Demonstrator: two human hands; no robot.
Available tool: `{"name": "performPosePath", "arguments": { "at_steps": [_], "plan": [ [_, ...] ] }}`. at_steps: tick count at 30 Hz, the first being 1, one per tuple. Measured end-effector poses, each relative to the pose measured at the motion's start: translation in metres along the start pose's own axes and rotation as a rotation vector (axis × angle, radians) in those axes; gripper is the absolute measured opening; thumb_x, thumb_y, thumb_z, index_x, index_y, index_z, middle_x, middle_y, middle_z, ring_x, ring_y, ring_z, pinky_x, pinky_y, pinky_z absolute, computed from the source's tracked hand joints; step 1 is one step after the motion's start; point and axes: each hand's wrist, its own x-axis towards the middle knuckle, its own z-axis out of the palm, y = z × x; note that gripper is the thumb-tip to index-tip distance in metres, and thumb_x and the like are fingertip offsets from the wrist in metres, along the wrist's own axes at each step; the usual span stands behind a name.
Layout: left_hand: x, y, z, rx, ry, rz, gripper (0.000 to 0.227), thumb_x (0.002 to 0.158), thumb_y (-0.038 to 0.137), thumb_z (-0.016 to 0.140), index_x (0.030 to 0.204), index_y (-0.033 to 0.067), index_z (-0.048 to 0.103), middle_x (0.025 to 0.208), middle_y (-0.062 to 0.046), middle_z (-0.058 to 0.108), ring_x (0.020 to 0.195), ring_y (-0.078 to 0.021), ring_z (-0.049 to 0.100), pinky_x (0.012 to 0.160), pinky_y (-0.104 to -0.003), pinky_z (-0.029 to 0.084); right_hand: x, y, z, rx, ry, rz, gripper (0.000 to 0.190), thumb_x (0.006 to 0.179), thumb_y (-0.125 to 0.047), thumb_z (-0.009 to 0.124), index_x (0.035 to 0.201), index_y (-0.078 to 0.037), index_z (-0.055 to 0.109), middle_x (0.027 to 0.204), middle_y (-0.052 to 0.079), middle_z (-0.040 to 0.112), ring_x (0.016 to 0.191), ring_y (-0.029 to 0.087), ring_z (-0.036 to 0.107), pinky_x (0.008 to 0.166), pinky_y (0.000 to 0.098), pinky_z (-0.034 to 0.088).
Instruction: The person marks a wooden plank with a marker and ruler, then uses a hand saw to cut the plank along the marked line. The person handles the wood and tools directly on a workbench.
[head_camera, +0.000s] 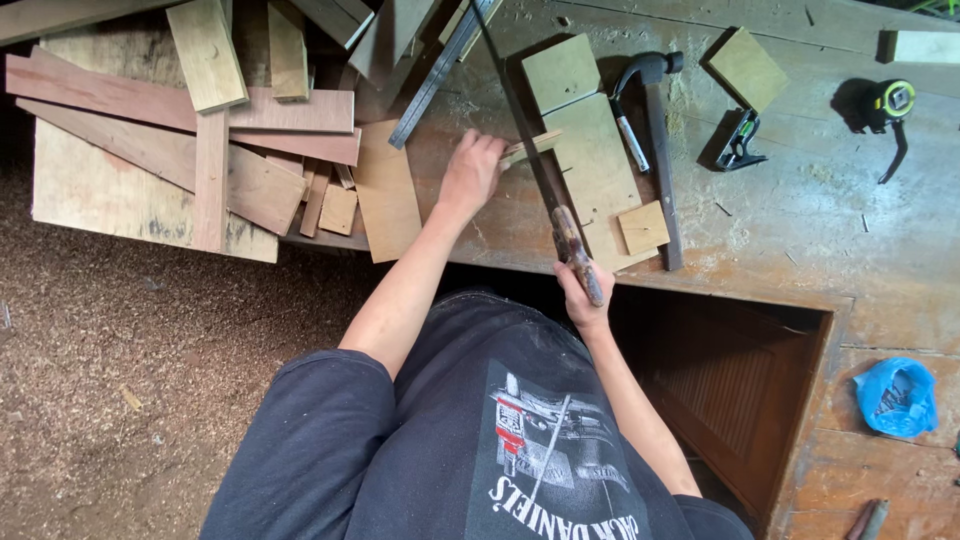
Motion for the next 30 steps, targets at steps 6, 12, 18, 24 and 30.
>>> {"name": "performPosePath", "arguments": {
  "at_steps": [6, 12, 18, 24, 30],
  "plan": [
    [-0.012, -0.015, -0.012, 0.055, -0.008, -0.129, 0.024, 0.083, 0.017, 0.079, 0.098, 0.0001, 0.07, 0.106, -0.016, 0.068, 0.101, -0.0361, 0.061, 0.087, -0.048, 0.05, 0.003, -0.003, 0.025, -0.01, -0.101, 0.103, 0.018, 0.091, -0.008, 0.076, 0.08, 0.001, 0.066, 0.066, 0.003, 0.058, 0.063, 0.008, 0.051, 0.061, 0.0267, 0.045],
    [-0.01, -0.016, -0.002, 0.072, -0.205, -0.345, 0.023, 0.086, 0.017, 0.078, 0.104, 0.0054, 0.07, 0.108, -0.015, 0.068, 0.11, -0.0346, 0.063, 0.095, -0.049, 0.053, 0.002, -0.005, 0.029, -0.072, -0.087, 0.118, 0.014, 0.09, -0.011, 0.075, 0.091, 0.002, 0.07, 0.068, 0.002, 0.062, 0.064, 0.007, 0.055, 0.061, 0.0267, 0.048],
    [-0.004, -0.007, 0.0, 0.084, -0.194, -0.409, 0.034, 0.077, 0.005, 0.075, 0.111, 0.0052, 0.068, 0.117, -0.016, 0.064, 0.114, -0.036, 0.06, 0.091, -0.047, 0.055, -0.002, -0.008, 0.027, -0.104, -0.092, 0.097, 0.016, 0.092, -0.01, 0.076, 0.086, 0.002, 0.069, 0.066, 0.002, 0.06, 0.063, 0.007, 0.052, 0.06, 0.0265, 0.046],
    [-0.008, -0.007, 0.006, 0.12, -0.183, -0.397, 0.036, 0.079, -0.006, 0.065, 0.114, 0.0054, 0.067, 0.123, -0.013, 0.064, 0.115, -0.0364, 0.061, 0.094, -0.047, 0.055, -0.011, -0.018, 0.026, -0.126, -0.074, 0.019, 0.011, 0.091, -0.008, 0.074, 0.091, 0.002, 0.07, 0.067, 0.001, 0.06, 0.063, 0.005, 0.053, 0.06, 0.0252, 0.047],
    [-0.012, -0.008, 0.013, 0.12, -0.132, -0.344, 0.038, 0.079, -0.008, 0.061, 0.115, 0.0024, 0.066, 0.123, -0.015, 0.064, 0.114, -0.0383, 0.059, 0.095, -0.047, 0.053, 0.005, -0.021, 0.038, -0.107, -0.075, 0.034, 0.015, 0.091, -0.006, 0.074, 0.083, 0.003, 0.065, 0.066, 0.003, 0.058, 0.062, 0.007, 0.05, 0.058, 0.0263, 0.044]
  ]
}}
